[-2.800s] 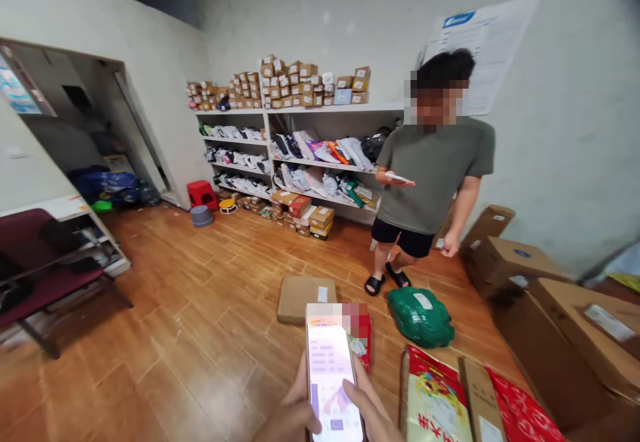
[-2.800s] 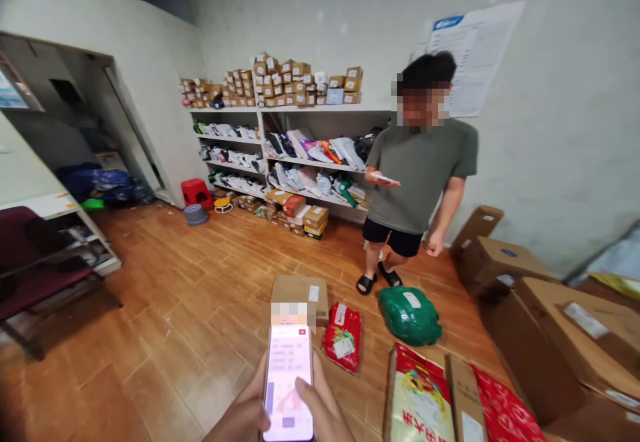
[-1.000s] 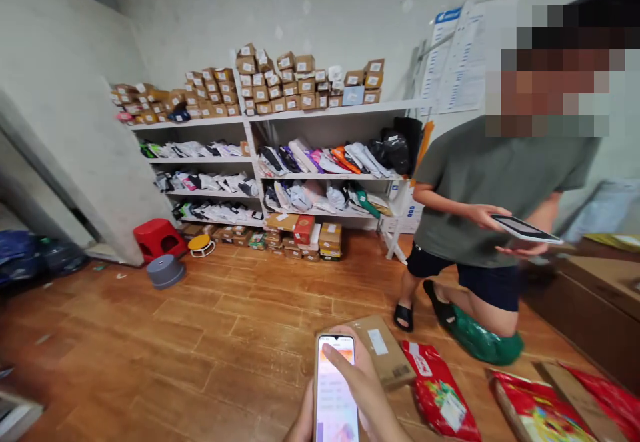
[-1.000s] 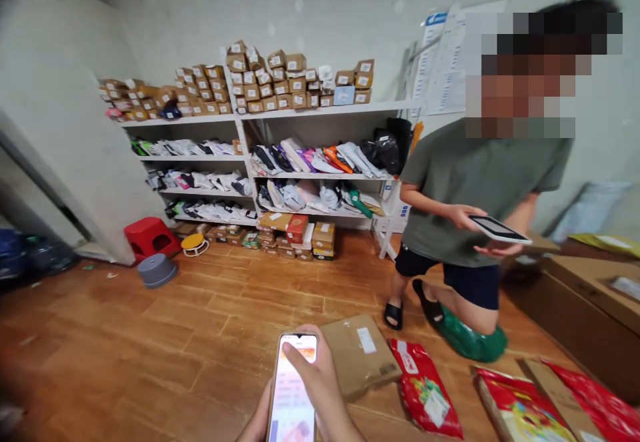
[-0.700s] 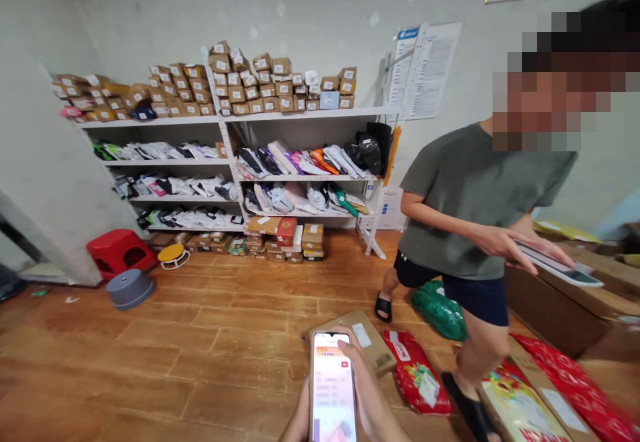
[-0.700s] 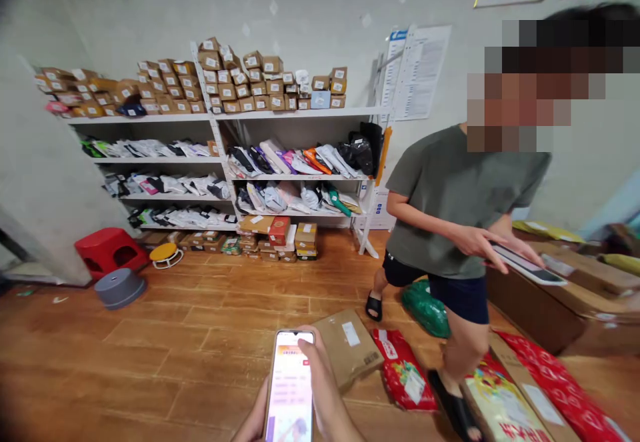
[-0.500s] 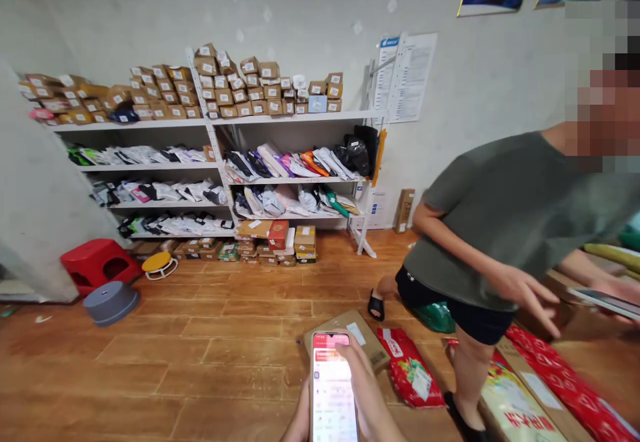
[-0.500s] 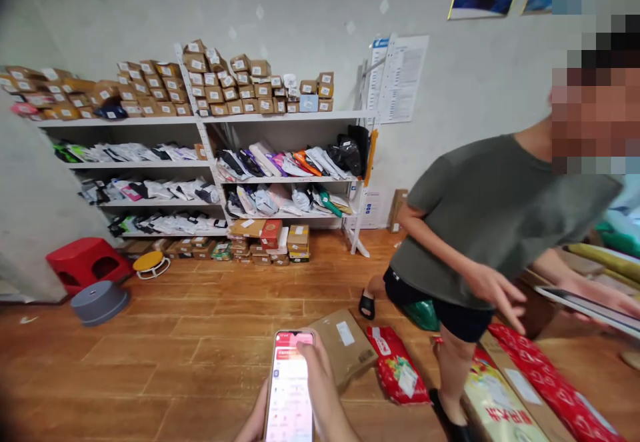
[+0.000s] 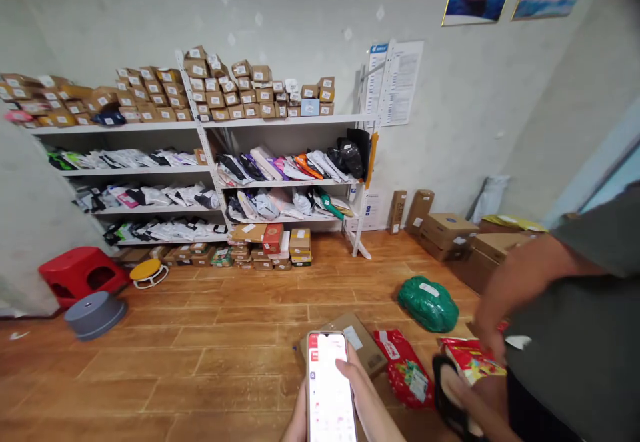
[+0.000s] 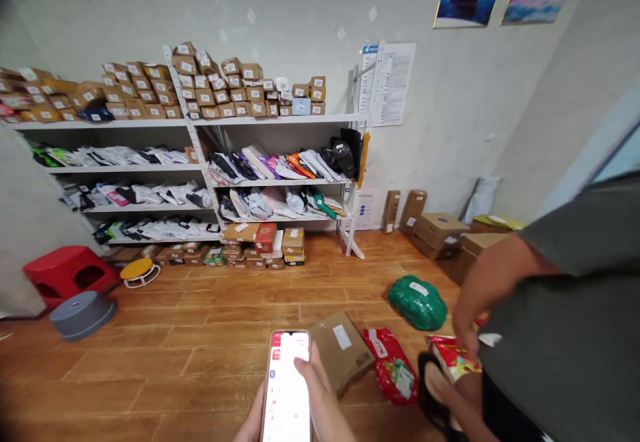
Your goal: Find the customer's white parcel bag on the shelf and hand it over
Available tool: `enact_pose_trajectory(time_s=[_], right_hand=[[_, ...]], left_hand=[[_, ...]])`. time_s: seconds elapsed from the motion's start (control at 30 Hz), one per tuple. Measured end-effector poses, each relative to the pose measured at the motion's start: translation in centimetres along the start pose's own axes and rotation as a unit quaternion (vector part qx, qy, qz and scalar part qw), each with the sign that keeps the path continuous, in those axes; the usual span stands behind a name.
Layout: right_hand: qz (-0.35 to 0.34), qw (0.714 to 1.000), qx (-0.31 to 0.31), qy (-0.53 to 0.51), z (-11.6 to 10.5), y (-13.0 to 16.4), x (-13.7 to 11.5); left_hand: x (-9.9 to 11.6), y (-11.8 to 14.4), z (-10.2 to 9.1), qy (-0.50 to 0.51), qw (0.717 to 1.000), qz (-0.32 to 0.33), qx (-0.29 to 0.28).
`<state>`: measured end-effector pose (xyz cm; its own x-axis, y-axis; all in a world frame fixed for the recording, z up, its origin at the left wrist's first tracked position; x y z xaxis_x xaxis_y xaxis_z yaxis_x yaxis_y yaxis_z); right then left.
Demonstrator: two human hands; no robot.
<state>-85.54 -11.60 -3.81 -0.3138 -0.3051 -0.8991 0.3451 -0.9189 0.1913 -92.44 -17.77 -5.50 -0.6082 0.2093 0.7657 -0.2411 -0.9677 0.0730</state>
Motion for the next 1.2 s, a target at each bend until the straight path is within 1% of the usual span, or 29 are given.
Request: enact_pose_trajectory(time_s=[0.03, 0.07, 0.13, 0.2, 0.27, 0.37, 0.5, 0.7, 0.87, 1.1, 1.2], right_hand=[[0.010, 1.000, -0.021, 0.015, -0.1, 0.2, 0.3], [0.021, 0.998, -0.049, 0.033, -0.1, 0.4, 0.5], [0.040, 0.991, -0.111, 0.061, 0.2, 1.1, 1.1], [0.049, 0.985, -0.159, 0.050, 0.5, 1.8, 1.5], [0.042, 0.986, -0.155, 0.035, 0.2, 2.3, 1.4], [0.040, 0.989, -0.136, 0.037, -0.2, 2.6, 1.5], [0.054, 0.986, -0.155, 0.031, -0.1, 2.7, 1.9], [0.033, 0.988, -0.146, 0.024, -1.0, 2.5, 2.3], [0.034, 0.984, -0.173, 0.026, -0.7, 3.0, 2.0], [0.058, 0.987, -0.151, -0.009, -0.8, 3.5, 1.3], [0.057, 0.989, -0.139, 0.010, -1.3, 3.5, 1.3]], left_hand=[[0.4, 0.1, 0.0, 0.001, 1.000, 0.012, 0.006], [0.6, 0.2, 0.1, 0.005, 1.000, 0.007, 0.013], [0.5, 0.3, 0.1, 0.003, 0.999, -0.026, 0.028], [0.4, 0.3, 0.1, -0.012, 0.996, -0.066, 0.060], [0.5, 0.5, 0.1, -0.034, 0.991, -0.093, 0.092], [0.9, 0.7, 1.1, -0.022, 0.988, -0.116, 0.099], [1.4, 0.8, 2.0, 0.003, 0.987, -0.121, 0.109], [1.3, 0.7, 2.4, 0.000, 0.984, -0.130, 0.123], [1.2, 0.6, 3.0, -0.002, 0.985, -0.138, 0.108], [0.9, 0.6, 3.3, -0.006, 0.988, -0.129, 0.090], [0.7, 0.5, 3.6, -0.012, 0.990, -0.118, 0.082]])
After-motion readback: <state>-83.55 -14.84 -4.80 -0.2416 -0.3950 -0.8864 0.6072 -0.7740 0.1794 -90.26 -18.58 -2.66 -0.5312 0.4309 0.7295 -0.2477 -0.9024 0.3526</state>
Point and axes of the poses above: each hand's wrist, its own y-axis away from the middle knuckle, its own z-axis out of the palm, x = y × z, the point moved 9 cm from there along -y, towards the middle knuckle, and after that the axes turned 6 degrees about -z, right-handed, at the moved point
